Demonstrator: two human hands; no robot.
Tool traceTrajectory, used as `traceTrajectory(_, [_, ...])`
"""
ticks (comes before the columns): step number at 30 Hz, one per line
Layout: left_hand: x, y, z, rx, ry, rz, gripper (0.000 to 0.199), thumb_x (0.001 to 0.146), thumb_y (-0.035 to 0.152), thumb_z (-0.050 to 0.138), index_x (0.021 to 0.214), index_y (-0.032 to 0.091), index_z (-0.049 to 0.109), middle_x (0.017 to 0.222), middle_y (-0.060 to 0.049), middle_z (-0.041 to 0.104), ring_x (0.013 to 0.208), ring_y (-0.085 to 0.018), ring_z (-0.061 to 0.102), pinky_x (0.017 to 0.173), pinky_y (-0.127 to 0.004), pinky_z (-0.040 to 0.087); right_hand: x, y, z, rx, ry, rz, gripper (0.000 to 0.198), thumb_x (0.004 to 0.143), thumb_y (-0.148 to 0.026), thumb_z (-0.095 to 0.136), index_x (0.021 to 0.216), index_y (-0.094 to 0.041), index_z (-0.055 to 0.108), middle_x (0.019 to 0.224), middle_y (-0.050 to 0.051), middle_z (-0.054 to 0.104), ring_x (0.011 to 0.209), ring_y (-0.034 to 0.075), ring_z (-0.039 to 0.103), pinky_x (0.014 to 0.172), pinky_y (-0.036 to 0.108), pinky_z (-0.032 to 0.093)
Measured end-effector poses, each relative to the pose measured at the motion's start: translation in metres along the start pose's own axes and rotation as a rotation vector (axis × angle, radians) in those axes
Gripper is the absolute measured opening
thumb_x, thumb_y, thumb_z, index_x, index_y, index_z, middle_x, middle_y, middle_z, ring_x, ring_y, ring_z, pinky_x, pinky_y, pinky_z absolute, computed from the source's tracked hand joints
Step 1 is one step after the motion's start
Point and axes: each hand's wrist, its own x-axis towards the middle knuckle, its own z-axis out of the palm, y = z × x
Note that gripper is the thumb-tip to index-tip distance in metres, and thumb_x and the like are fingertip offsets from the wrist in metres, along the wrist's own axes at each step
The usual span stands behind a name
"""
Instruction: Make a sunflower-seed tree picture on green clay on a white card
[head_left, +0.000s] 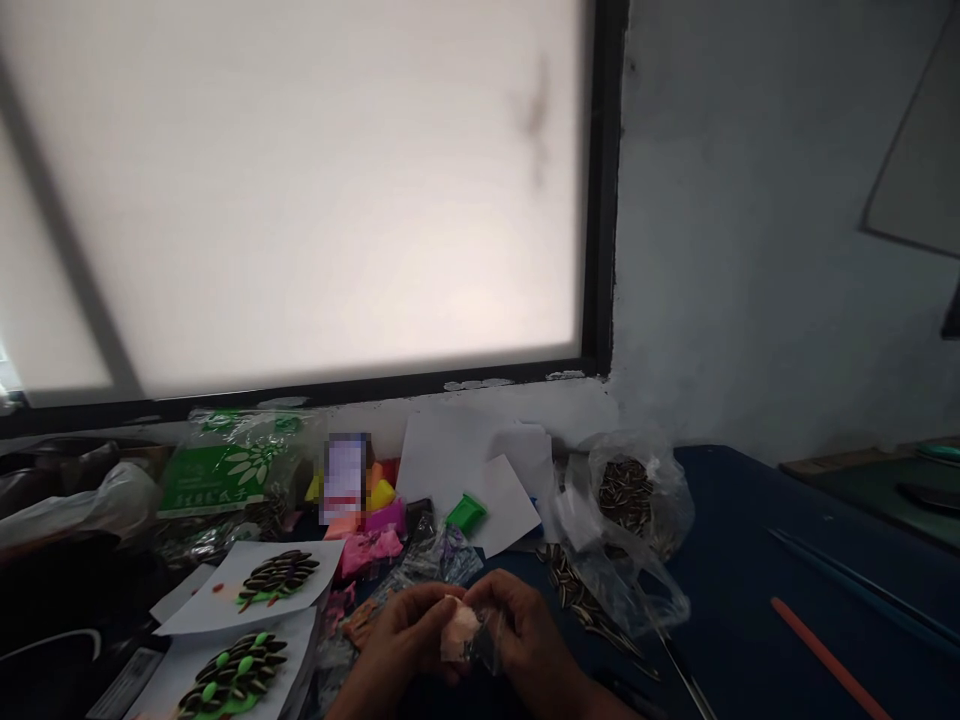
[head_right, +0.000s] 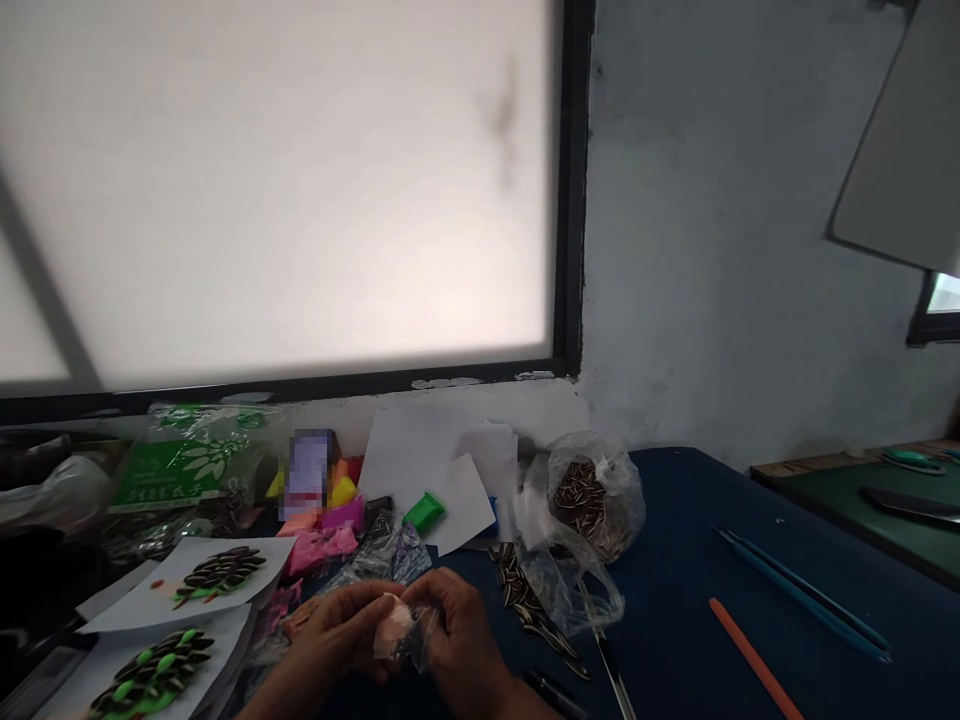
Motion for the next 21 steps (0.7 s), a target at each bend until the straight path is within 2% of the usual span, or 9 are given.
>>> traceTrajectory(4, [0.001,0.002,0.001,0.032,-0.028,0.006,0.057,0.062,0.067,0.079,0.076,0.013,0.066,0.060,-0.001,0.066,0.051,-0.014,0.062,0.049,-0.023,0.051,-0.001,-0.003,-0.001,-0.032,0.009,-0.042,0.016,0.081,-0.019,0.048,0.081,-0.019,0.064,0.077,0.002,0.061,0.072,0.017,0.058,0.067,0.026,0.044])
traceTrajectory(9, [0.000,0.009,0.005,0.034,-0.045,0.020,0.058,0.059,0.069,0.079,0.066,0.016,0.057,0.054,0.004,0.058,0.048,-0.011,0.052,0.048,-0.023,0.047,0.000,-0.010,-0.002,-0.061,-0.016,-0.059,0.018,0.086,-0.026,0.048,0.081,-0.018,0.063,0.077,0.003,0.061,0.070,0.017,0.057,0.065,0.026,0.043])
traceTrajectory(15, [-0.002,0.012,0.008,0.054,0.060,0.084,0.057,0.062,0.069,0.076,0.059,0.018,0.049,0.050,0.007,0.049,0.046,-0.007,0.042,0.045,-0.019,0.034,0.000,-0.010,-0.002,-0.086,-0.010,-0.019,0.023,0.090,-0.033,0.050,0.081,-0.018,0.065,0.073,0.003,0.061,0.067,0.017,0.056,0.061,0.026,0.042])
traceTrajectory(19, [-0.001,0.009,0.005,0.070,0.016,0.059,0.054,0.069,0.070,0.071,0.064,0.018,0.055,0.055,0.004,0.056,0.049,-0.011,0.049,0.046,-0.022,0.041,0.000,-0.010,-0.003,-0.116,0.002,-0.032,0.024,0.091,-0.034,0.048,0.081,-0.018,0.063,0.072,0.003,0.060,0.066,0.017,0.055,0.060,0.026,0.041])
traceTrajectory(21, [-0.001,0.011,0.005,0.067,-0.019,0.043,0.053,0.067,0.068,0.073,0.068,0.017,0.059,0.058,0.003,0.059,0.052,-0.013,0.053,0.048,-0.023,0.045,-0.001,-0.012,-0.003,-0.119,0.006,-0.029,0.024,0.091,-0.035,0.048,0.081,-0.018,0.062,0.071,0.002,0.058,0.063,0.016,0.053,0.058,0.026,0.041])
